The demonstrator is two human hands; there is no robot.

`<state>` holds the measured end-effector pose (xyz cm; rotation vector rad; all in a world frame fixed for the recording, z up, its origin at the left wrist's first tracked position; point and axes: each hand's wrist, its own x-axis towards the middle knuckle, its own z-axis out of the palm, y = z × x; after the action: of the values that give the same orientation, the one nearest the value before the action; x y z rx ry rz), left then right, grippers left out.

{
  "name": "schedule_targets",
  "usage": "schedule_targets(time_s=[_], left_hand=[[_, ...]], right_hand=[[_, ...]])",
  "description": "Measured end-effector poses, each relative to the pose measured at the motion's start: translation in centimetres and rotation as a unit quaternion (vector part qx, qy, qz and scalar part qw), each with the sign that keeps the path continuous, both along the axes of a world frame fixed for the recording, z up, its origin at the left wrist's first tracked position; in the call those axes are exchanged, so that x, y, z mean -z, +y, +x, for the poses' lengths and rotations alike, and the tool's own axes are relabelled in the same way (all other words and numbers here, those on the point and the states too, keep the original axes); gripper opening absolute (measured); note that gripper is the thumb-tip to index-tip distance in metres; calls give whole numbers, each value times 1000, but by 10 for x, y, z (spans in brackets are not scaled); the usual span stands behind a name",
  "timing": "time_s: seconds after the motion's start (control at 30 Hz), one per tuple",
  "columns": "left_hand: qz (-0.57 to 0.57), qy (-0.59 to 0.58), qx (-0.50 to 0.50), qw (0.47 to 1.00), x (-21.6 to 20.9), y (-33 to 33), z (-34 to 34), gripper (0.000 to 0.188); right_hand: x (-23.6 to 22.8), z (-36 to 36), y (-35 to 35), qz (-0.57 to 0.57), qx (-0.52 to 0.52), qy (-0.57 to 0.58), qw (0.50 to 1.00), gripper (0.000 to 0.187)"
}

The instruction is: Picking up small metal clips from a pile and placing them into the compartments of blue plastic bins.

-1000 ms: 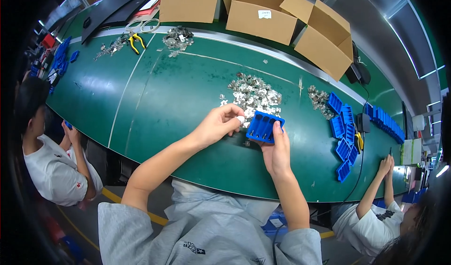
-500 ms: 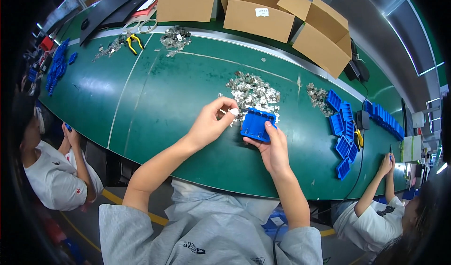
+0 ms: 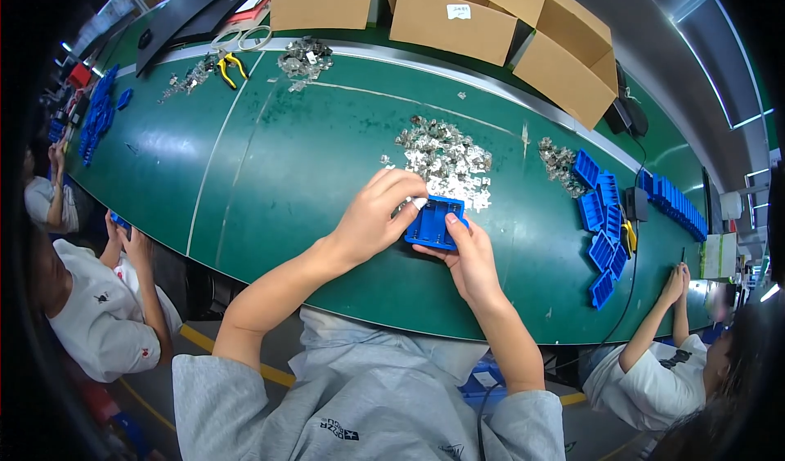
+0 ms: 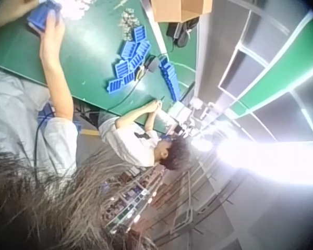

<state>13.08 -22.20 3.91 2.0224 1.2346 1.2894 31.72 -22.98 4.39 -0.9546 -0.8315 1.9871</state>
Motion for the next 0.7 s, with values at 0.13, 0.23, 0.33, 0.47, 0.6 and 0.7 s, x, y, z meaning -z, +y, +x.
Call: schedule_targets(time_s=[0.13,0.23,0.33,0.47,0.6,0.7], left_hand=[[0,23,0,1000,0,-1,2,19],[-3,33,0,999,0,-1,2,18],[-5,48,-3,999,3,0,0,19],[-212,-95,35,972,-2,-3,5,23],[-306,-172,71,933,3,-2,0,30],[-353,-178,114,911,1,-1,-4,31]], right_hand=[[1,0,-2,7,-2,-2,1000,36],[2,-2,-2,20,2,-18,1000,36],[4,-3,-2,20,3,-22,1000,36],[7,-1,-2,32,23,-29,999,35],[15,-1,-4,83,31,-86,992,32],[16,0,-7,148,41,-137,979,31]])
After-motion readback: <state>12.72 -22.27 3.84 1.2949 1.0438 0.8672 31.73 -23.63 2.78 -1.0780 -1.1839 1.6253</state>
